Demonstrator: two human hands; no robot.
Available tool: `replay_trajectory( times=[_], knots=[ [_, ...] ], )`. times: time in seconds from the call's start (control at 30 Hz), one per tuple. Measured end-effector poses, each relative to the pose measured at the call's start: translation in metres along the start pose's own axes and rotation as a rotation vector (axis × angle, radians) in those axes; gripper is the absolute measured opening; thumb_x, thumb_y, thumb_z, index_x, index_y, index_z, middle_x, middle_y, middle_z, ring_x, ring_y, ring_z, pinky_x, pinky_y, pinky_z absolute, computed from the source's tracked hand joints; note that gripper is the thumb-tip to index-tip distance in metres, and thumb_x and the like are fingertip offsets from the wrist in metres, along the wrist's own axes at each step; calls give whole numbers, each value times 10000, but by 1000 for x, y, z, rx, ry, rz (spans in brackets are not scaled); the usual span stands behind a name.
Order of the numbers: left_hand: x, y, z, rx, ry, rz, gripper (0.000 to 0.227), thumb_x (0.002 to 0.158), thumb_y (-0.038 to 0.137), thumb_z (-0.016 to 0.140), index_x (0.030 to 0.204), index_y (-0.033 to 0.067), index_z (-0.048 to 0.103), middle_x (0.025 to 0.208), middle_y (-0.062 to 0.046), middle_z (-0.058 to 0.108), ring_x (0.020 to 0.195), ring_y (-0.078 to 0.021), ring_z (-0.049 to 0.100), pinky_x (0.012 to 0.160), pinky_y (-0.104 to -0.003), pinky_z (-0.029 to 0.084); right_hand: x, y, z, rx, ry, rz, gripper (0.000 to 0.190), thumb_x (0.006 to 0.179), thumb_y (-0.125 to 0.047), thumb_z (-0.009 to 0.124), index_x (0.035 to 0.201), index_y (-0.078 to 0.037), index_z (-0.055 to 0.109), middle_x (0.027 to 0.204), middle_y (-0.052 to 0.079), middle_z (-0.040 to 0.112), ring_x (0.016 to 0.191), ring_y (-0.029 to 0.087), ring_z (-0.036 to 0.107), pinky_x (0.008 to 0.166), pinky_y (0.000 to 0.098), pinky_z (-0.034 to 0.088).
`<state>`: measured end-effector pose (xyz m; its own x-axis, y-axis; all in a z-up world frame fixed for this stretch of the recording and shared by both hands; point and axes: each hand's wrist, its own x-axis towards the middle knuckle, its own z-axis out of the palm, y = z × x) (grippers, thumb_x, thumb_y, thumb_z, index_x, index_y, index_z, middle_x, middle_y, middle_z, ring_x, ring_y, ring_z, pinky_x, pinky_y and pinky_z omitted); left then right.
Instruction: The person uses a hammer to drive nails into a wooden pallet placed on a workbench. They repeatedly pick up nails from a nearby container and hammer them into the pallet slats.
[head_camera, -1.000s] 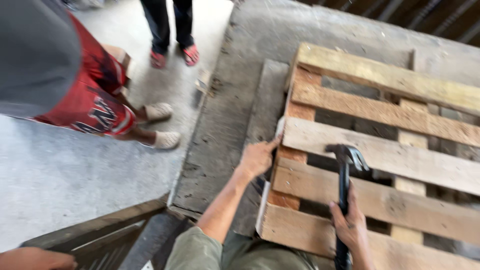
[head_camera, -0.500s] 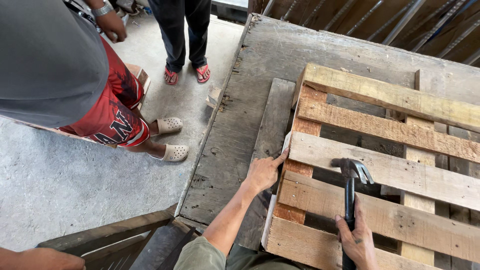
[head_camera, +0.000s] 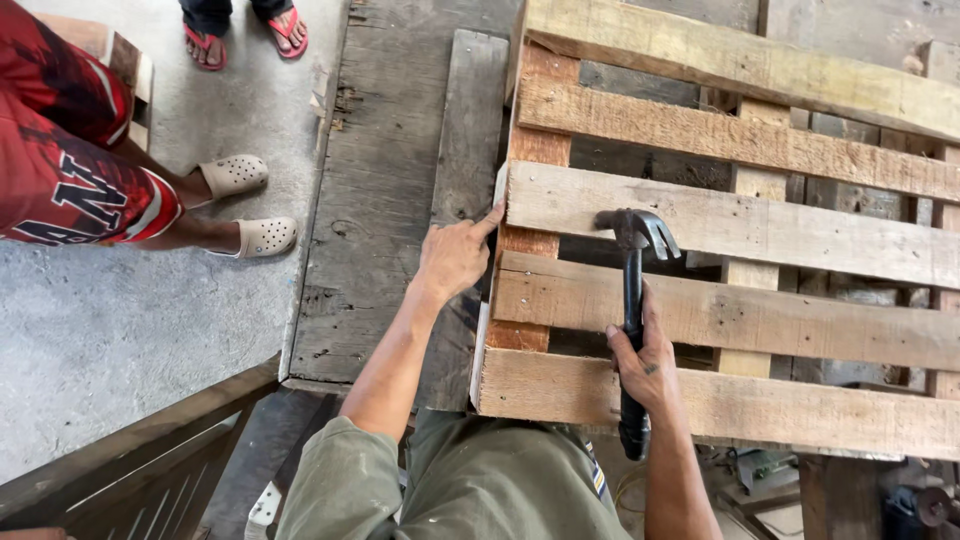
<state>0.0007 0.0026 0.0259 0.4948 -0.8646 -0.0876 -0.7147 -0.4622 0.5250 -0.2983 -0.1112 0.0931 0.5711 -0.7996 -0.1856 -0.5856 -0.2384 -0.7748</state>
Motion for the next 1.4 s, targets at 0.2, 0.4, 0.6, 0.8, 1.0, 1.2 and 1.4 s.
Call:
replay_trajectory(
  times=[0.2,0.4,0.6,0.8,1.0,1.2,1.4],
  knots=[
    [5,-3,-3,-100,-114,-91,672,965,178,568,1583,363,377,931,-121,691,869,-313,701,933,-498,517,6,-3,6,26,-10,100,819,907,-129,656,1631,-169,278,708,51,590,579,142,575,513,328,523],
    [-2,-4,10,-24,-14,32,665,918,197,609,1546,294,413,1010,-143,706,981,-344,683,912,-539,499,1,-4,2,4,-2,118,825,895,-144,658,1634,-187,291,660,74,575,547,168,564,506,345,518],
    [-9,0,11,-59,-33,-4,685,931,158,554,1575,330,397,973,-124,711,951,-333,685,918,-530,487,1,-8,1,-30,-27,188,842,922,-219,688,1638,-210,245,650,96,624,534,191,607,492,375,532],
    [-9,-2,9,-45,-41,-4,680,935,156,551,1575,327,396,960,-117,707,938,-327,687,911,-523,488,7,-2,5,-5,-26,186,846,920,-219,691,1638,-202,244,641,92,622,533,191,608,492,373,532],
    [-8,0,10,-58,-59,-9,695,941,147,541,1587,336,370,958,-120,701,929,-332,683,915,-521,488,3,-3,2,6,-27,178,863,889,-166,671,1642,-200,250,631,93,604,536,189,596,494,368,517],
    [-13,-1,9,-44,-79,-25,683,954,140,546,1582,332,360,935,-104,707,879,-298,699,923,-506,491,3,-5,3,1,-12,174,849,891,-153,672,1633,-204,264,638,81,608,546,180,599,498,370,515],
    [-11,1,6,-57,-11,29,672,938,159,578,1569,321,413,902,-121,705,848,-304,705,882,-483,529,1,3,2,17,-5,101,824,899,-130,668,1629,-177,288,639,70,593,549,156,569,511,348,512]
  ],
)
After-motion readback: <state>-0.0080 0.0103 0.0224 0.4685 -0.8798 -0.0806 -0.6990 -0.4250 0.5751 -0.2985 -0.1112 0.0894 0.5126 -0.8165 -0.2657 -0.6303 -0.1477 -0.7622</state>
